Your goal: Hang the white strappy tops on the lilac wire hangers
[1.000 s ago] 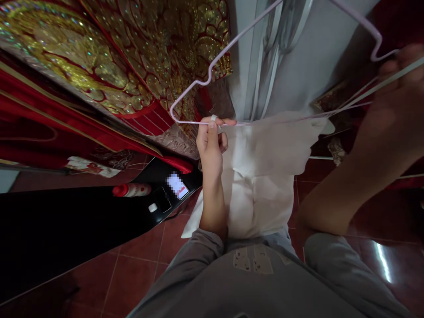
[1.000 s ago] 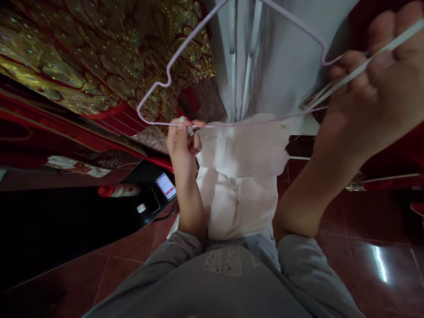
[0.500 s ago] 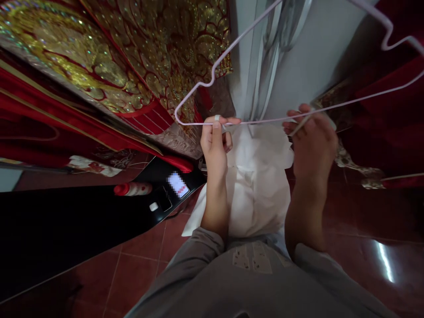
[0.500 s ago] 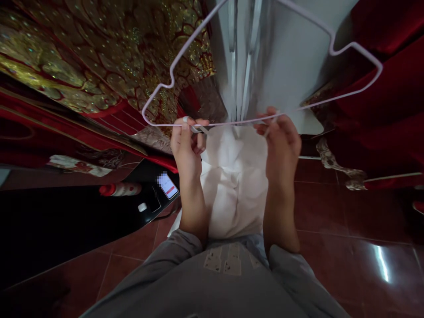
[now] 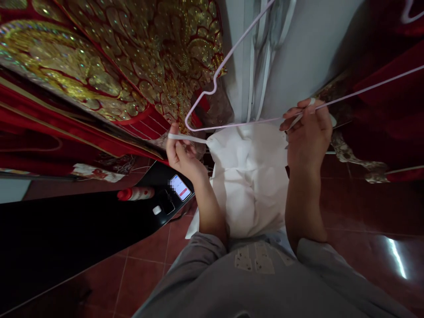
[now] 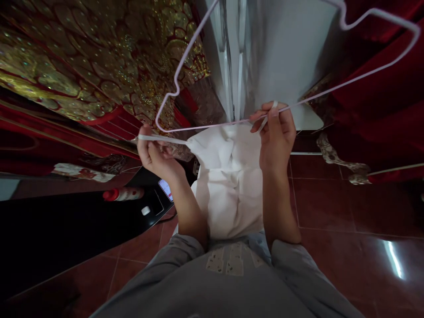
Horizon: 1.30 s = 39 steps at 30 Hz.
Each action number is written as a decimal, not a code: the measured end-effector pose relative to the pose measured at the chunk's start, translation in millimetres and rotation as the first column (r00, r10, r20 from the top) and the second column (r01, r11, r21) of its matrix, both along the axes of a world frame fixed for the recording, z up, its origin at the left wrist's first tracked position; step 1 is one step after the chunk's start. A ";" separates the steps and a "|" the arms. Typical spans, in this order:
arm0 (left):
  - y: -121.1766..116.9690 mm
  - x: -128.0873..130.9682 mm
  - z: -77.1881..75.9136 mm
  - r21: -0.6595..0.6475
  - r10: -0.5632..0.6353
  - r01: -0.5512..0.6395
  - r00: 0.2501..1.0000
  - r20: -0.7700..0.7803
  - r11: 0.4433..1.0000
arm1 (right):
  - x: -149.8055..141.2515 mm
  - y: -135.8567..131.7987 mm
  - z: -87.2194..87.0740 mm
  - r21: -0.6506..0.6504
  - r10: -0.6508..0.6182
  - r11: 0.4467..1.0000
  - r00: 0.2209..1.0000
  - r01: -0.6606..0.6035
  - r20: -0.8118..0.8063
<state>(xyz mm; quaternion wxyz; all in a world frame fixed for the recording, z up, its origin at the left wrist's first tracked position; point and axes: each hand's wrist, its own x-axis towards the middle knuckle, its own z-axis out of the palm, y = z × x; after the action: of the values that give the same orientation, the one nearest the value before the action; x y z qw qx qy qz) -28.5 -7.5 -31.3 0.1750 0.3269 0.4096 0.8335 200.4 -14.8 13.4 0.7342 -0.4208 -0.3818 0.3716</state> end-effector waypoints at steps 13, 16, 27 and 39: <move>27.8 -35.7 25.3 -0.016 -0.204 0.219 0.872 -0.446 0.975 | 6.4 -6.1 5.0 0.021 0.167 0.986 0.983 -0.166 -0.076; 36.3 -40.7 9.5 0.066 -0.099 0.129 0.933 -0.346 0.989 | 6.7 -6.8 4.5 0.010 0.171 0.985 0.982 -0.171 -0.085; 34.5 -45.4 21.8 0.020 -0.249 0.294 0.842 -0.479 0.956 | 2.0 -4.8 4.9 -0.009 0.133 0.991 0.985 -0.135 -0.110; 31.1 -15.2 94.5 -0.328 -0.570 0.481 0.775 -0.274 0.813 | 14.3 -2.5 -5.4 -0.064 0.168 0.983 0.985 -0.170 -0.034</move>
<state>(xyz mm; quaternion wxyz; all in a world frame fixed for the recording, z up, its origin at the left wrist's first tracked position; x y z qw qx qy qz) -43.7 23.6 63.2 0.3623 0.5521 0.4233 0.6203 214.6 -17.3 8.0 0.6910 -0.4059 -0.3932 0.4508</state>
